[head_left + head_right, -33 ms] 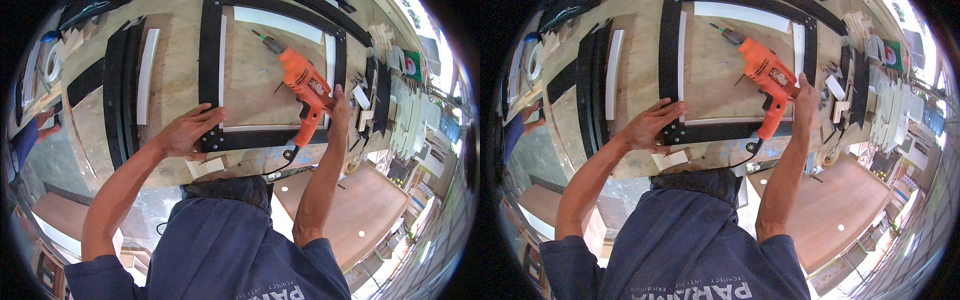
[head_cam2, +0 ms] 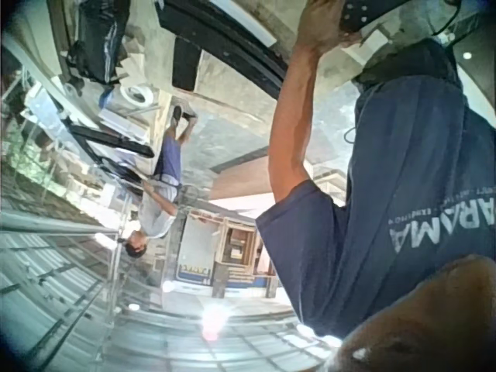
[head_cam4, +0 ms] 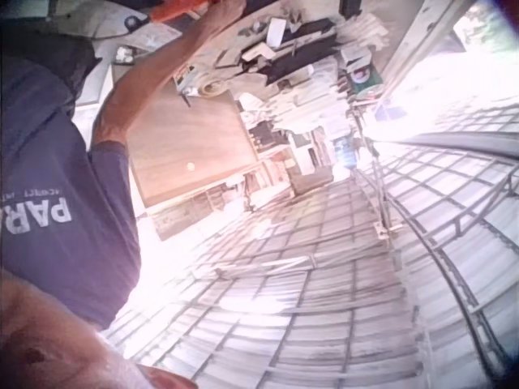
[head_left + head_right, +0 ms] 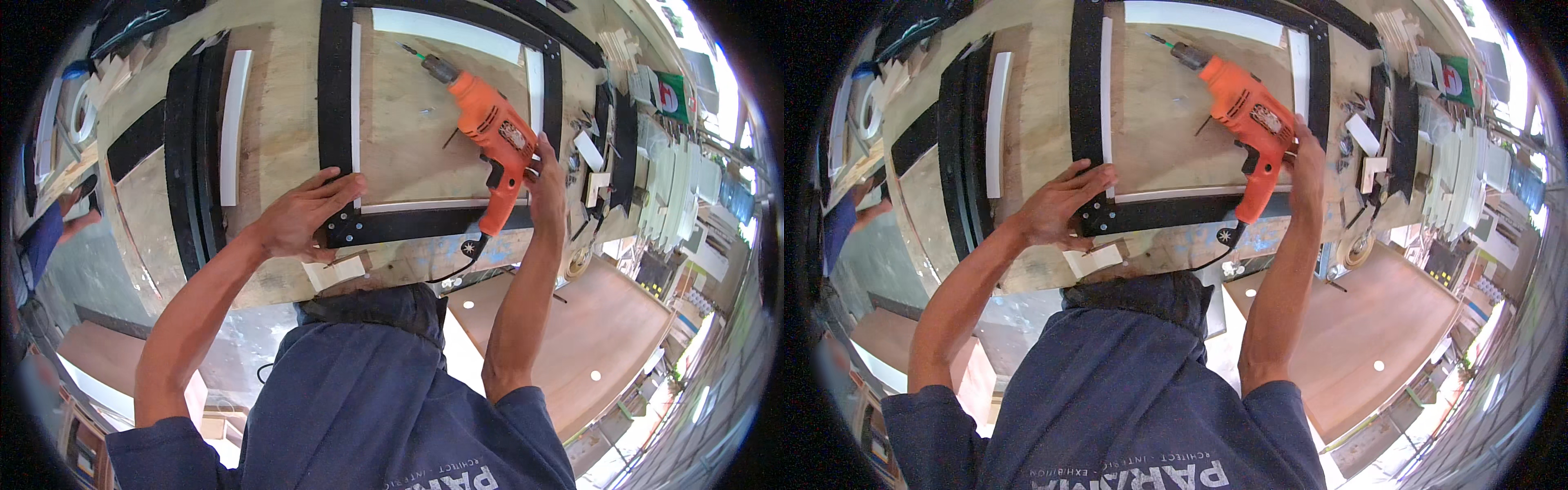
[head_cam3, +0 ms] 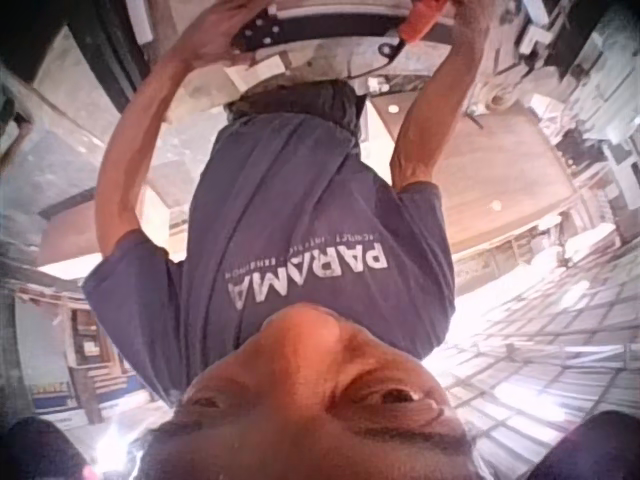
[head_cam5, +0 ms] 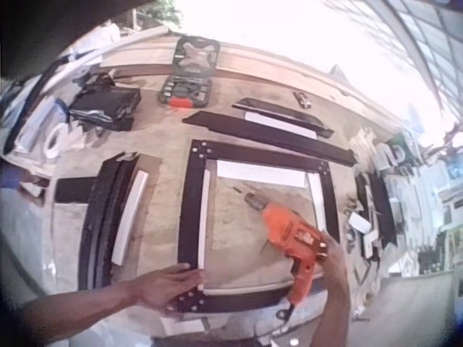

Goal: The person drills holes into the corners of a rectangular frame, fastens corner brackets using the drill, and then measures the dimensions of the frame and additional frame pieces with a tape measure.

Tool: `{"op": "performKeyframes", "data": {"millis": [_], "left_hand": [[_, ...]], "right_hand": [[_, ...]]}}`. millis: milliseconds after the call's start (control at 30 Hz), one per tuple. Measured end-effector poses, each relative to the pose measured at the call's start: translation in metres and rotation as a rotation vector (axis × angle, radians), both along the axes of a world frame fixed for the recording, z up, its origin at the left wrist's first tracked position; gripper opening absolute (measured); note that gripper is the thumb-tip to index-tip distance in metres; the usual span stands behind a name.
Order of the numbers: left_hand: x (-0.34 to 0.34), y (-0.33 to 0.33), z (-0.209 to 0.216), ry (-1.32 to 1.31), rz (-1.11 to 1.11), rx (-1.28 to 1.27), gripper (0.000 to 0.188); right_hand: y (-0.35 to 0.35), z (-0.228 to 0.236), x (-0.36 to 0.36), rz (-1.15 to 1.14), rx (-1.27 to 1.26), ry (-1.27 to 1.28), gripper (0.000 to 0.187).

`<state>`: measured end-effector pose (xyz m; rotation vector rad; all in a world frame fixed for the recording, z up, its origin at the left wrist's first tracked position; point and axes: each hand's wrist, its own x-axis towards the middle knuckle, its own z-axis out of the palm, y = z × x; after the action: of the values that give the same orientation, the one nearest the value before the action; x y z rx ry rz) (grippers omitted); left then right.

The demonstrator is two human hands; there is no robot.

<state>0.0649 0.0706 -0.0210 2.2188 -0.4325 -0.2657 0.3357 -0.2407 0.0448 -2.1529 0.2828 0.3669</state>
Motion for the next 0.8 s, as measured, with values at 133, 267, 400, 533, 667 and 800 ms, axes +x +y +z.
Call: {"op": "performKeyframes", "data": {"millis": [133,267,400,533,667,800], "left_hand": [[0.005,0.001,0.005,0.007,-0.011,-0.014,0.137],[0.004,0.0,0.004,-0.035,0.006,-0.034,0.138],[0.003,0.001,0.004,-0.035,0.005,-0.046,0.138],[0.003,0.002,0.005,-0.032,0.008,-0.048,0.133],[0.004,0.0,0.005,-0.002,0.018,-0.032,0.129],[0.004,-0.001,0.006,-0.004,0.021,-0.067,0.127]], "right_hand": [[0.003,-0.011,-0.004,0.082,0.412,0.279,0.058],[-0.001,-0.011,-0.011,0.171,0.609,0.427,0.06],[-0.005,-0.025,-0.017,0.188,0.672,0.356,0.061],[0.002,-0.028,-0.028,0.128,0.619,0.279,0.06],[-0.005,-0.01,-0.056,0.022,0.71,0.079,0.059],[-0.065,0.049,-0.08,0.186,0.424,-0.156,0.067]]}}
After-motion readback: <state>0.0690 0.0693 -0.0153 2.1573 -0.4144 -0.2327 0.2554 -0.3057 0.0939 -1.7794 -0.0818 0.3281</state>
